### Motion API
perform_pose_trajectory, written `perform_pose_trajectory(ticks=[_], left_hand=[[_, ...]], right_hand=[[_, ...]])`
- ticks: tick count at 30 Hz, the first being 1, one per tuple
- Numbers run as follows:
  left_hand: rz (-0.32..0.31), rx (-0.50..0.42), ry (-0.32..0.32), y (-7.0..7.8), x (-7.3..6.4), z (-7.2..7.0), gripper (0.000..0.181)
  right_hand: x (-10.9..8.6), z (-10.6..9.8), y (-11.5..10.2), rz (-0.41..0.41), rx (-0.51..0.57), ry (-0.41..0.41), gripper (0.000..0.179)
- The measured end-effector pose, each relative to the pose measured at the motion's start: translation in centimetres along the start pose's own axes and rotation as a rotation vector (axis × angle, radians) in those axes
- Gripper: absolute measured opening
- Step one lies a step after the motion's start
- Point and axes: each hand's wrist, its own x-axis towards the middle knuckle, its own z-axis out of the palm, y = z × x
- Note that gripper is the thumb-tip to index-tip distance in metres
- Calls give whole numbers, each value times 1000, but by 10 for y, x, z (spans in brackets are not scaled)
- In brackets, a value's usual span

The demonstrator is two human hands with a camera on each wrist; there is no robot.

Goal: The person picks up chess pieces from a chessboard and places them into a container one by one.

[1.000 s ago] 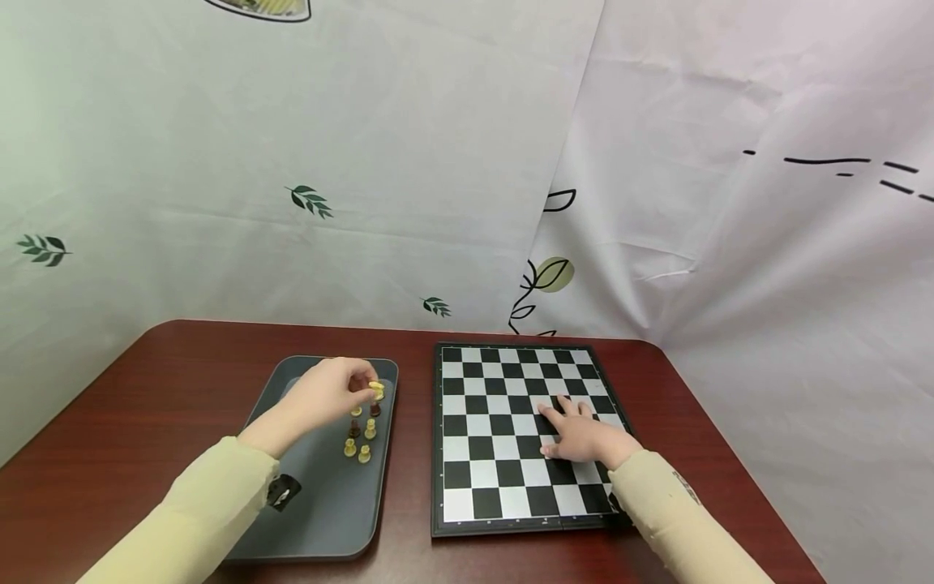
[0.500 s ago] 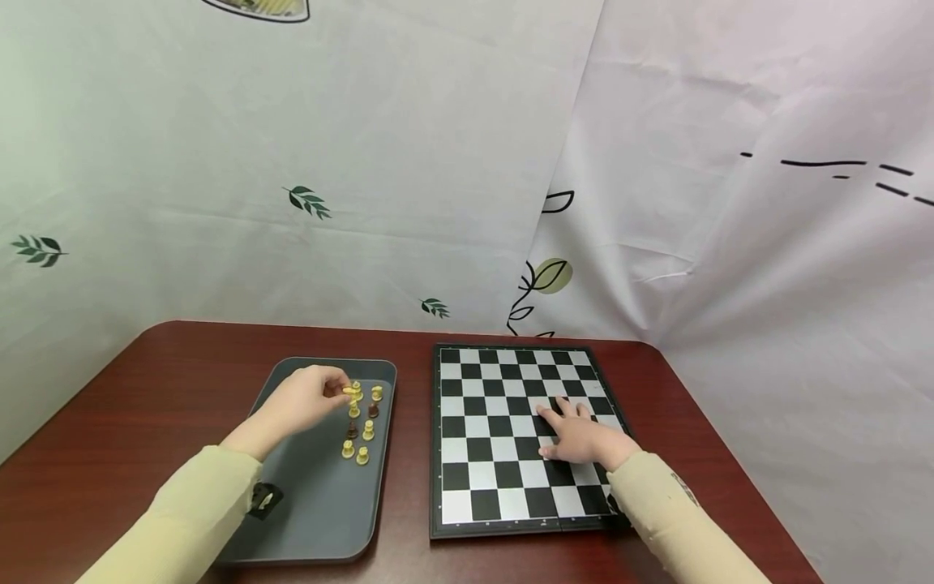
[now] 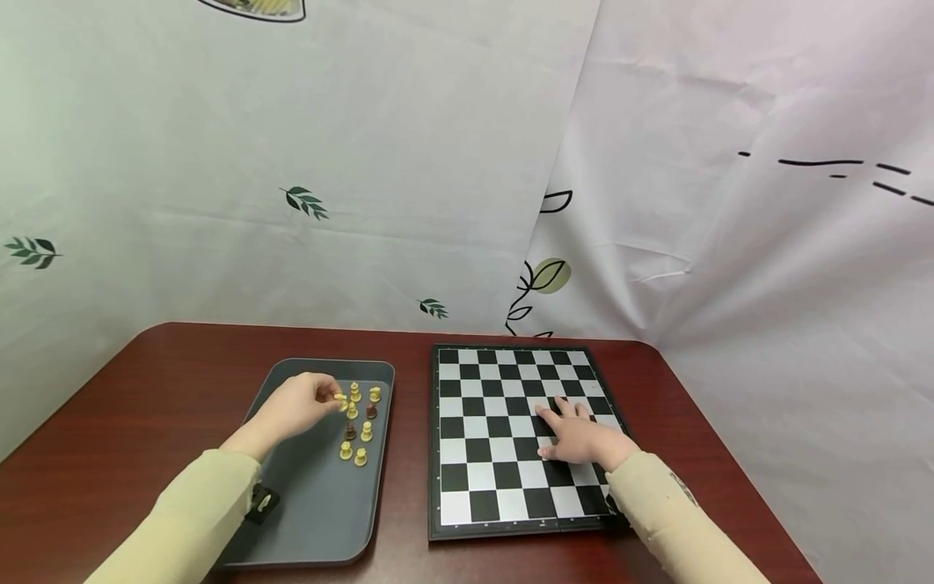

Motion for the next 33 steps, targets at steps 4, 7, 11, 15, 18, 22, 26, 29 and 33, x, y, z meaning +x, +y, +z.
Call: perform_pose_trajectory(ticks=[4,7,11,15,18,22,26,29,33], left_hand=[[1,2,2,-5,0,2,5],[4,2,4,-7,0,3,6],[3,-2,4,-8,0,4,6],[-5,3,4,-8,0,6,6],[-8,15,4,-9,0,7,6],[-12,26,3,-12,1,7,7],[-21,32,6,-15,2,10,8],[-37,39,9,-17,3,13,7],[-56,46,15,-18,3,15,7]], right_hand=[[0,0,0,11,4,-3,67],[0,0,0,10,2,-3,67],[1,0,0,7,-1,-3,67],[1,1,0,5,-1,-2,67],[2,1,0,5,-4,-2,67],[2,1,0,5,-10,0,67],[1,0,0,3,-10,2,67],[1,1,0,2,-11,3,67],[1,1,0,0,-22,4,67]])
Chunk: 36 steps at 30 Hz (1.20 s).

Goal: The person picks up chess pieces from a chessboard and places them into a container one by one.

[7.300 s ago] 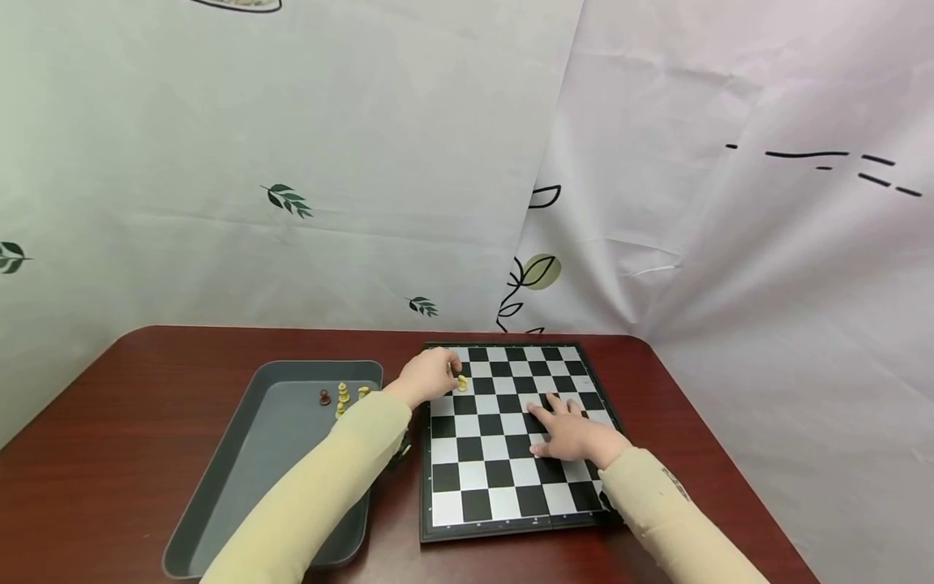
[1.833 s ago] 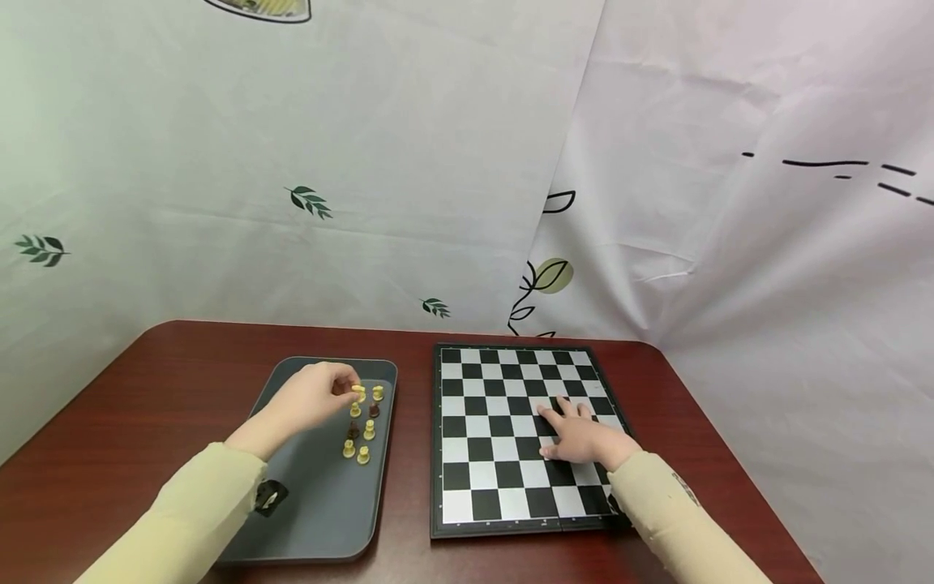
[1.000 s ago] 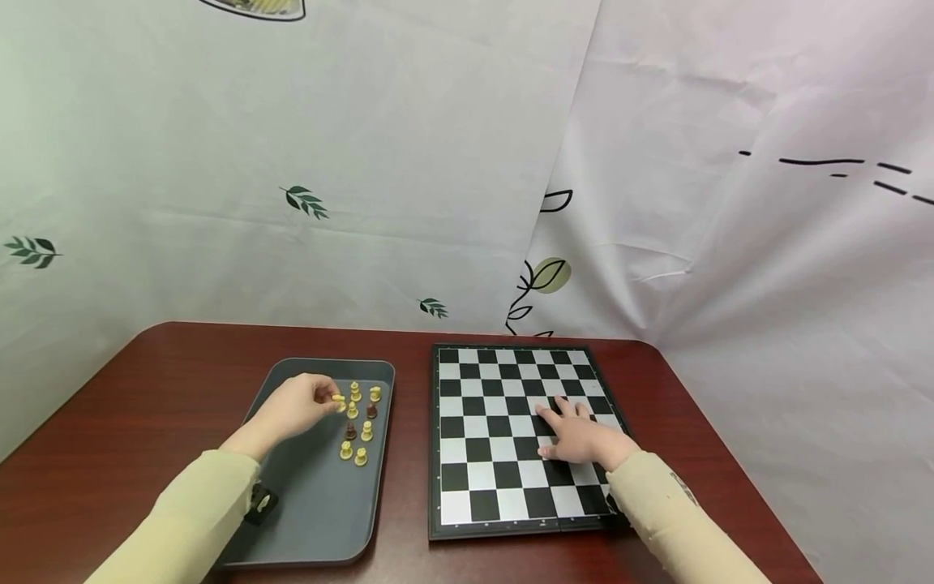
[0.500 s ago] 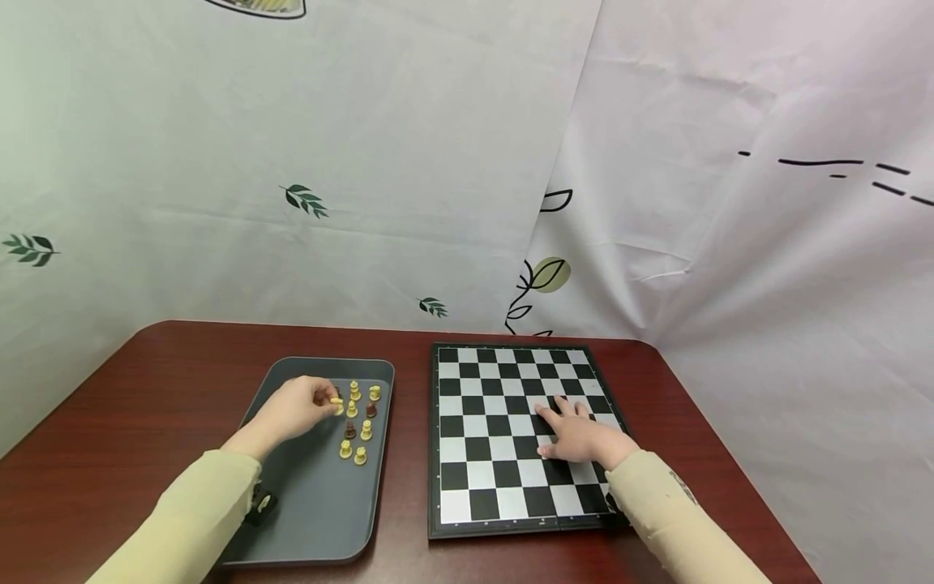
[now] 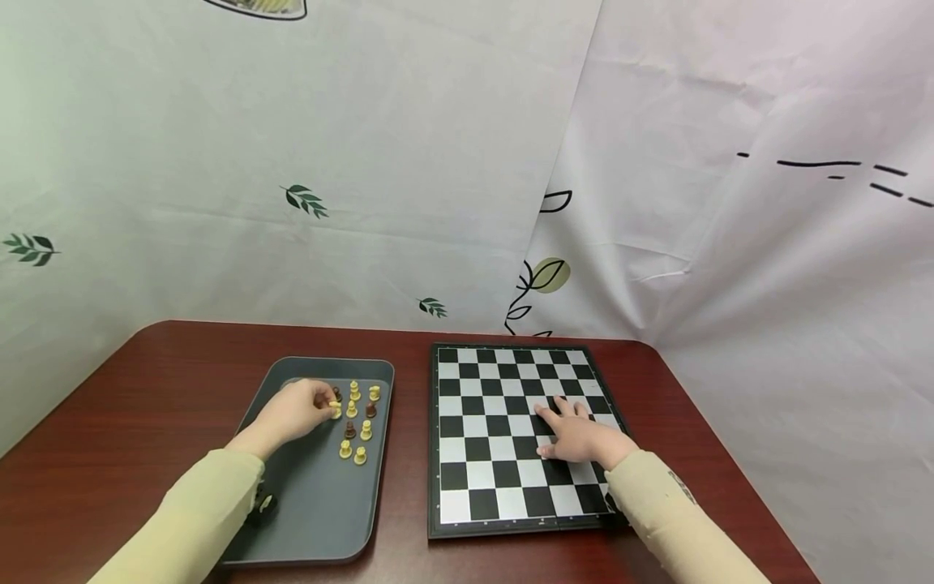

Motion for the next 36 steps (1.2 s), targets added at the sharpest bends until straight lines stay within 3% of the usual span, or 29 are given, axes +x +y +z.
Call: perform_pose_trajectory(ticks=[36], left_hand=[[-26,11,-19,-4,-2,3,10]], right_hand=[[0,2,1,-13,1,17,67]])
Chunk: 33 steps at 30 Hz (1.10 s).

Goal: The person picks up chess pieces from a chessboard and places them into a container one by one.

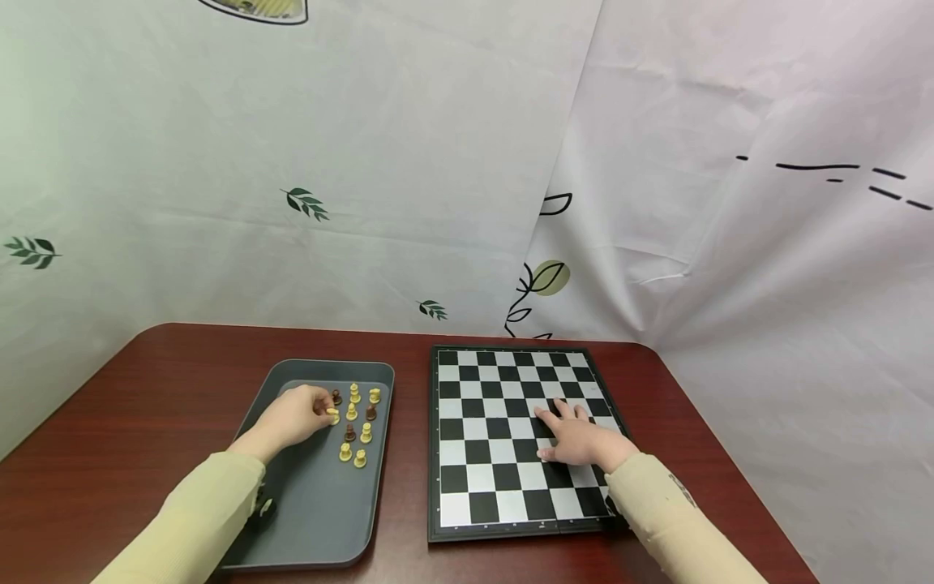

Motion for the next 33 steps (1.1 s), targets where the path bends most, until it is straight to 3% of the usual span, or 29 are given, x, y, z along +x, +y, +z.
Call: perform_pose_trajectory(ticks=[9,19,26,33], left_hand=[[-22,-15,-17,0,1,-4,16],[11,-37,-9,18,-6,-18,20],[56,-27,57,35,-18,-29,19],[128,83,217,42,-44,-39,31]], right_hand=[[1,0,2,8,7,-4,67],[3,0,3,20,3,-9,66],[6,-3,11,21,14,-8,68],[-1,-9,22,-30,83,24,65]])
